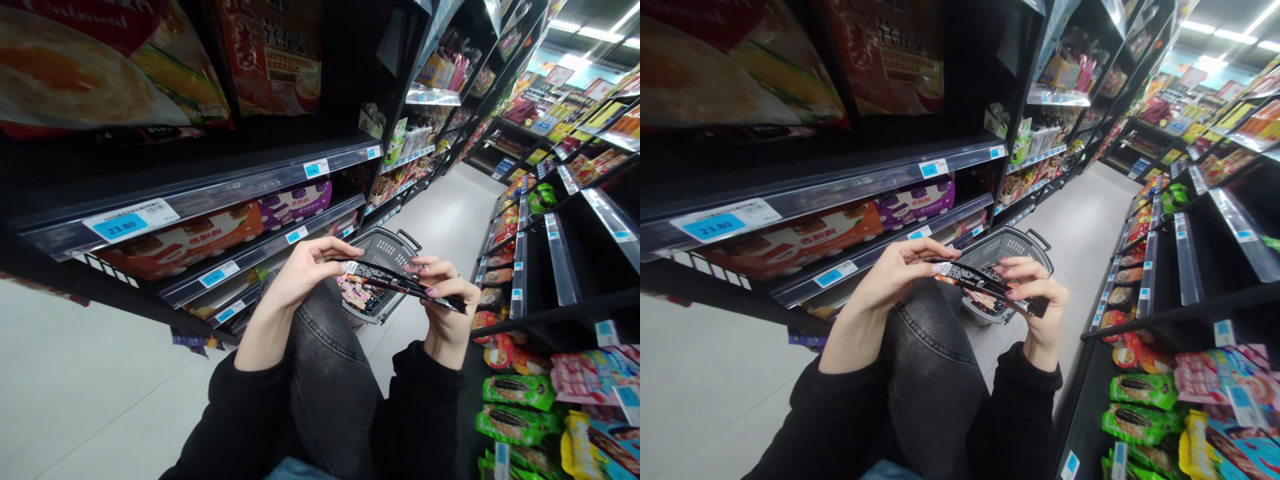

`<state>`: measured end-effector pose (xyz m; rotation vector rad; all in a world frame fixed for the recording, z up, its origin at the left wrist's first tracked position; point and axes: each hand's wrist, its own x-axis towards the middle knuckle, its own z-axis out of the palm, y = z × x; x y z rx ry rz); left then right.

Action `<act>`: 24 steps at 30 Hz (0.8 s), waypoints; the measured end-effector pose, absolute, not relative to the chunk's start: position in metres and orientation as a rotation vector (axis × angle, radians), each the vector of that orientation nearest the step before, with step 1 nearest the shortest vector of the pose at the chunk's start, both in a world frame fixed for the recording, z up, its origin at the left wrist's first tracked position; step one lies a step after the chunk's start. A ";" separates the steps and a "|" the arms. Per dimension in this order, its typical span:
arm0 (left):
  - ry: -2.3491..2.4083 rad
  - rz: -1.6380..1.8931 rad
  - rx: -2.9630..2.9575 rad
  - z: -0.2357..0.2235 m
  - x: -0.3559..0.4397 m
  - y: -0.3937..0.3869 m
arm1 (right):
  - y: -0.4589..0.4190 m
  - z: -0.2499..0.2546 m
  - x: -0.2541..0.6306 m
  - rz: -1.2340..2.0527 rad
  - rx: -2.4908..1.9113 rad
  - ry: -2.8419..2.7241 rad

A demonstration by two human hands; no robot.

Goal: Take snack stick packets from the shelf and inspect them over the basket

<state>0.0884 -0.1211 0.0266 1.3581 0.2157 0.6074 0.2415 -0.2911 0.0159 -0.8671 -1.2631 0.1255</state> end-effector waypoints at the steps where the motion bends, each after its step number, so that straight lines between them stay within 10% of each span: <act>1: 0.251 0.658 1.396 0.026 0.089 -0.122 | -0.292 0.015 0.244 0.123 -0.902 -1.244; 12: 0.213 1.579 1.760 0.026 0.093 -0.132 | -0.276 0.021 0.228 0.376 -1.036 -0.771; 24: 0.135 1.267 1.712 0.033 0.080 -0.133 | -0.274 0.023 0.223 -0.040 -0.917 -0.808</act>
